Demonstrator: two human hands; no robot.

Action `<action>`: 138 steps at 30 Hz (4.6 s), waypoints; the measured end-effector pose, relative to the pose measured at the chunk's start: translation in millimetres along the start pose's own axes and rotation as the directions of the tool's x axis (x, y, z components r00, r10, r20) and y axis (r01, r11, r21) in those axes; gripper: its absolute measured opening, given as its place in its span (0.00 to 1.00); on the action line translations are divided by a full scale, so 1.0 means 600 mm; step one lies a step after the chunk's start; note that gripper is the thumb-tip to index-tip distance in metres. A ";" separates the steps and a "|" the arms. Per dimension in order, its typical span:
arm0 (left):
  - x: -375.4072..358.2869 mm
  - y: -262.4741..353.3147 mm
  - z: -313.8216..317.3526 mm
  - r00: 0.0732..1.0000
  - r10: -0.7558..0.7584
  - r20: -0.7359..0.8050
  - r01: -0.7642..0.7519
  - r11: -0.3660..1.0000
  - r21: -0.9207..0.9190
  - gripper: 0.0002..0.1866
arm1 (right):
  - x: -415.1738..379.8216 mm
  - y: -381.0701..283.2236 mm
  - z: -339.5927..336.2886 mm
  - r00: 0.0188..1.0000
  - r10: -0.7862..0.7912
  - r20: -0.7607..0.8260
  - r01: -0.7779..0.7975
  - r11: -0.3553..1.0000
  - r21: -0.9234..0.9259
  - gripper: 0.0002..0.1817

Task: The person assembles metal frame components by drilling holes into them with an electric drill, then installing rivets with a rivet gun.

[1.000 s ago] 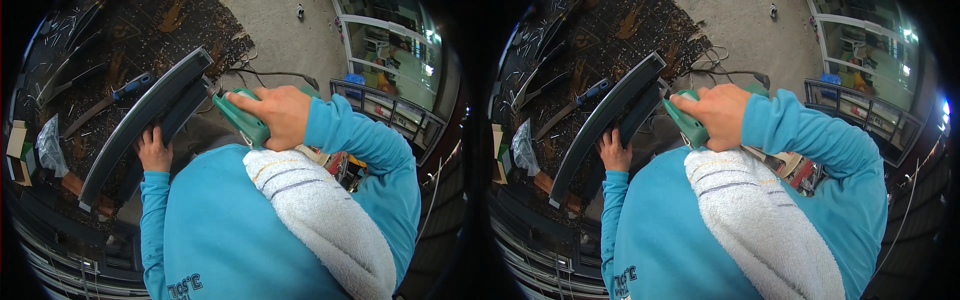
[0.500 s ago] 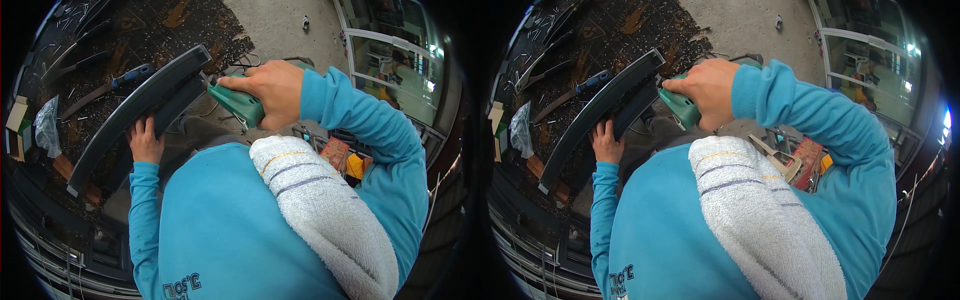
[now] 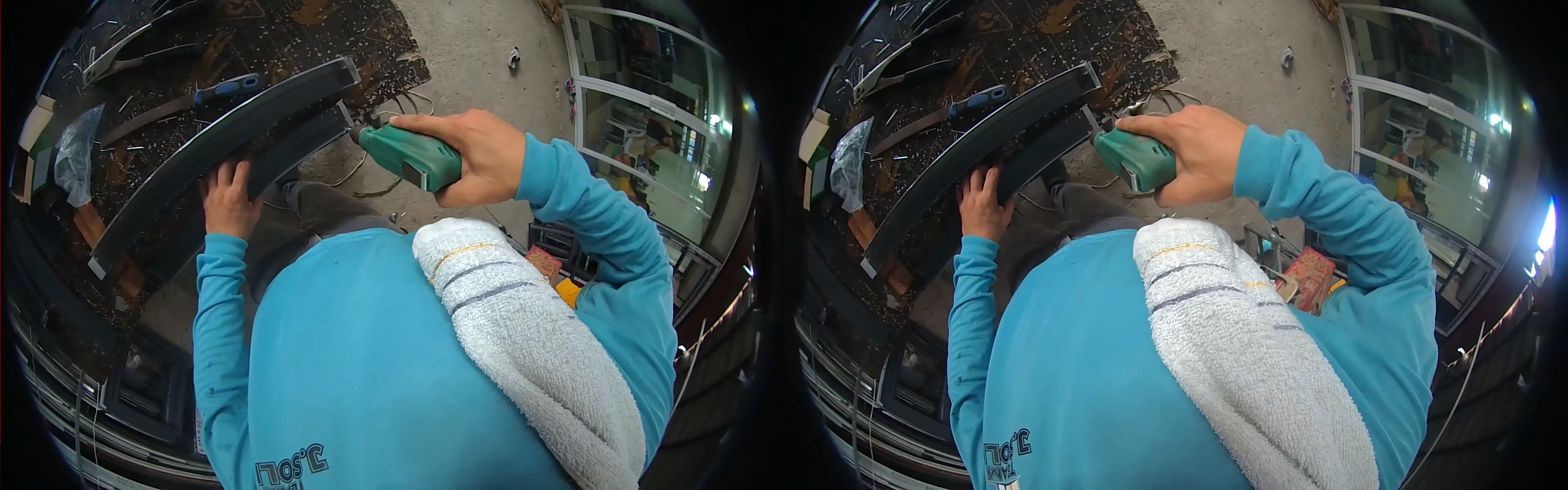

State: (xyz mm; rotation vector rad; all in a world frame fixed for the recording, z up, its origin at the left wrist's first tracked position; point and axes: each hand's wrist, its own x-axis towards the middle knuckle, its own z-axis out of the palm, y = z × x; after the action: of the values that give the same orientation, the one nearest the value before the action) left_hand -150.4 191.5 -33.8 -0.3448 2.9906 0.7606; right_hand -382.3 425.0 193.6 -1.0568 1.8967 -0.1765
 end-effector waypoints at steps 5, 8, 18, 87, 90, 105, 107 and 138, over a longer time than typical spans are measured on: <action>0.000 0.003 -0.001 1.000 -0.010 0.002 0.010 1.000 -0.007 0.37 | -0.004 0.001 0.012 0.999 -0.035 -0.022 0.034 0.998 -0.051 0.49; 0.003 0.003 -0.001 1.000 -0.013 -0.009 0.013 1.000 -0.008 0.37 | -0.008 0.008 0.022 0.999 -0.019 -0.043 0.018 1.000 -0.024 0.49; -0.001 0.003 -0.001 1.000 0.001 0.014 -0.001 1.000 0.004 0.37 | -0.008 -0.012 0.033 0.999 0.039 -0.031 -0.046 0.971 -0.234 0.51; -0.055 -0.038 -0.020 0.995 0.080 0.058 -0.060 0.957 -0.284 0.30 | 0.347 -0.622 0.170 0.892 -0.141 0.429 0.356 0.803 -0.477 0.47; -0.048 -0.044 -0.021 0.996 0.081 0.046 -0.066 0.962 -0.263 0.29 | 0.347 -0.600 0.178 0.888 -0.183 0.423 0.399 0.764 -0.507 0.46; -0.015 -0.039 0.006 0.994 0.099 0.046 -0.085 0.966 -0.245 0.25 | 0.299 -0.593 0.200 0.901 -0.155 0.405 0.318 0.870 -0.377 0.48; -0.006 -0.034 0.017 0.995 0.097 0.023 -0.089 0.966 -0.244 0.24 | 0.294 -0.600 0.204 0.908 -0.121 0.401 0.293 0.869 -0.399 0.49; -0.015 0.004 -0.034 0.989 -0.052 0.138 0.068 0.991 -0.114 0.28 | 0.126 -0.336 -0.013 0.769 -0.630 -0.111 0.611 0.673 0.417 0.51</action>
State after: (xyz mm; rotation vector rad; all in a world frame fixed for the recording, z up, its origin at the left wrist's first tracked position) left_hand -141.9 185.7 -14.3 -0.3699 2.8033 0.9182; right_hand -283.3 242.5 251.0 -1.3353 1.2863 -0.9235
